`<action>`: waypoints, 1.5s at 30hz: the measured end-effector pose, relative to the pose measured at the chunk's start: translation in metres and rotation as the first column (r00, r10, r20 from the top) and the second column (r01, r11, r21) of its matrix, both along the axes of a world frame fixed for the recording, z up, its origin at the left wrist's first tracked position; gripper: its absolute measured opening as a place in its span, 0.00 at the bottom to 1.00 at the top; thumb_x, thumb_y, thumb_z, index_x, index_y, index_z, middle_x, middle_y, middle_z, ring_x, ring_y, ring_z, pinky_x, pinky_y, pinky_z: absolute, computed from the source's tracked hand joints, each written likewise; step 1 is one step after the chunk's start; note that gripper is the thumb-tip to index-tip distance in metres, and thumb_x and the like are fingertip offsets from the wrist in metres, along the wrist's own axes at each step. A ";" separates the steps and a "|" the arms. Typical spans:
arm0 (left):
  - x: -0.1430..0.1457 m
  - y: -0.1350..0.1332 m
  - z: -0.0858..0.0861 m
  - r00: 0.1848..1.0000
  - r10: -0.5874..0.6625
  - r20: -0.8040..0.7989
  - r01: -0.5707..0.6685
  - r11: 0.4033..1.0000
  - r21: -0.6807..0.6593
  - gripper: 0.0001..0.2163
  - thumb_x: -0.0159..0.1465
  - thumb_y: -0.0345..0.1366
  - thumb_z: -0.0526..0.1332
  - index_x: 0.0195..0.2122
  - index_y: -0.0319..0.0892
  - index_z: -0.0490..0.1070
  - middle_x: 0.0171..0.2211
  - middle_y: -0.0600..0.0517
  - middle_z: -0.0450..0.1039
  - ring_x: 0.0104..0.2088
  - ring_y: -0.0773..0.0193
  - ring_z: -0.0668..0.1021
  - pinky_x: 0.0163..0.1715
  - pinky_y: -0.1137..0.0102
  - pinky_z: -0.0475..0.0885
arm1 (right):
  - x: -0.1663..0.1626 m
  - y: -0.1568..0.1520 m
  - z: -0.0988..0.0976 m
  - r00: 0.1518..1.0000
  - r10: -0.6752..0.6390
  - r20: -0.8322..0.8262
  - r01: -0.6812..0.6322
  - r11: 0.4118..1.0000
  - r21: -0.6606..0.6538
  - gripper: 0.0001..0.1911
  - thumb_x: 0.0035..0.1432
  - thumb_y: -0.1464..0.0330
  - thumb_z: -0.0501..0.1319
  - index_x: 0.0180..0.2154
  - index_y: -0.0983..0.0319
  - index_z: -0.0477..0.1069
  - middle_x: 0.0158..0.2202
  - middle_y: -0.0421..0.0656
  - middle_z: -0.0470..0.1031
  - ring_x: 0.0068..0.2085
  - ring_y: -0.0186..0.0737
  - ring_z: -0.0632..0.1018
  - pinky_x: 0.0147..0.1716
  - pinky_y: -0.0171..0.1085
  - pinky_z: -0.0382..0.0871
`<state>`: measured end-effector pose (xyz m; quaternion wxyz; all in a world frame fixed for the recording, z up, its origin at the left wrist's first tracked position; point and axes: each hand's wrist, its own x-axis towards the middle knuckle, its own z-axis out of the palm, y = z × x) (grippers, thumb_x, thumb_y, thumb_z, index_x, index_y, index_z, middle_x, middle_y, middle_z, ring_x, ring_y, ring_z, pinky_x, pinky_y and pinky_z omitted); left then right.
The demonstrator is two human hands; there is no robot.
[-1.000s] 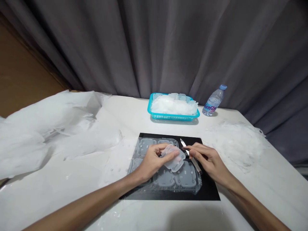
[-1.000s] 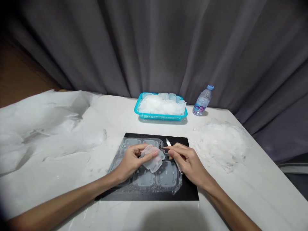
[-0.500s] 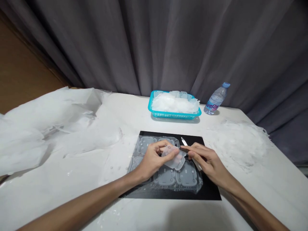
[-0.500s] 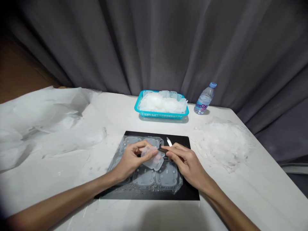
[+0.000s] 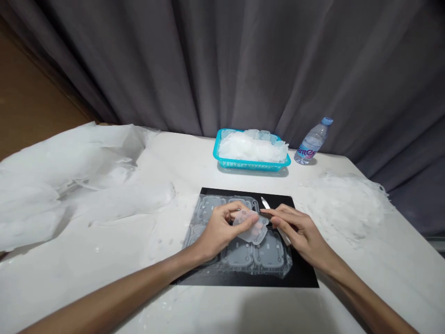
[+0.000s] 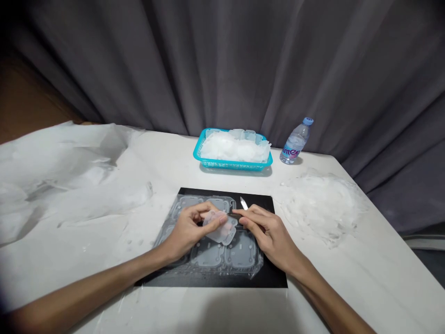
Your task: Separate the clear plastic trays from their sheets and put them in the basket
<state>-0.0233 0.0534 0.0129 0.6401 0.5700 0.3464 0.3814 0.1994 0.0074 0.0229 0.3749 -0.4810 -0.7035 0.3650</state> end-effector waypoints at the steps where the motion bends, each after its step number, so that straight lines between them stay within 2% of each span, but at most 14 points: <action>1: 0.000 0.000 0.000 1.000 0.002 -0.002 -0.002 1.000 0.003 0.11 0.64 0.41 0.70 0.32 0.39 0.75 0.30 0.50 0.84 0.31 0.62 0.85 0.31 0.74 0.79 | 0.000 0.000 0.000 1.000 0.001 -0.001 -0.001 1.000 0.003 0.18 0.73 0.60 0.56 0.58 0.54 0.76 0.40 0.44 0.76 0.40 0.41 0.76 0.41 0.39 0.69; 10: 0.000 0.001 0.001 1.000 -0.002 -0.024 0.003 1.000 0.020 0.10 0.63 0.41 0.70 0.33 0.39 0.76 0.31 0.50 0.84 0.32 0.62 0.85 0.32 0.73 0.80 | -0.004 0.000 0.002 1.000 -0.009 -0.002 0.009 1.000 0.020 0.17 0.73 0.61 0.57 0.57 0.55 0.77 0.39 0.44 0.76 0.38 0.40 0.76 0.40 0.39 0.69; 17: 0.000 0.001 0.001 1.000 0.004 -0.012 -0.003 1.000 0.013 0.11 0.63 0.42 0.71 0.34 0.39 0.76 0.31 0.50 0.84 0.31 0.61 0.85 0.31 0.72 0.80 | -0.003 0.000 0.002 0.998 -0.066 -0.016 0.066 0.998 0.021 0.18 0.73 0.59 0.57 0.56 0.55 0.78 0.37 0.44 0.75 0.38 0.41 0.75 0.36 0.39 0.69; 23: 0.001 0.000 0.002 1.000 0.003 -0.019 -0.002 1.000 0.025 0.10 0.63 0.41 0.71 0.33 0.39 0.77 0.31 0.50 0.84 0.31 0.61 0.86 0.31 0.73 0.80 | 0.002 0.003 0.001 1.000 -0.009 -0.002 0.009 1.000 -0.018 0.18 0.73 0.59 0.56 0.58 0.54 0.77 0.39 0.44 0.75 0.40 0.42 0.76 0.40 0.40 0.69; 32: 0.001 0.000 0.003 0.999 0.005 -0.035 -0.004 0.999 0.032 0.10 0.64 0.41 0.70 0.33 0.39 0.76 0.31 0.50 0.84 0.31 0.61 0.86 0.31 0.72 0.80 | -0.002 0.002 0.002 1.000 0.008 -0.005 -0.008 1.000 -0.018 0.19 0.73 0.59 0.56 0.59 0.55 0.76 0.39 0.45 0.76 0.39 0.41 0.76 0.39 0.40 0.69; 45: 0.000 0.001 -0.001 1.000 -0.017 -0.017 0.018 0.999 0.033 0.09 0.65 0.40 0.70 0.34 0.39 0.76 0.32 0.51 0.84 0.33 0.63 0.86 0.32 0.75 0.79 | -0.008 0.001 0.001 1.000 -0.012 -0.026 0.012 1.000 -0.017 0.17 0.73 0.61 0.56 0.57 0.54 0.77 0.38 0.43 0.74 0.38 0.40 0.74 0.39 0.39 0.67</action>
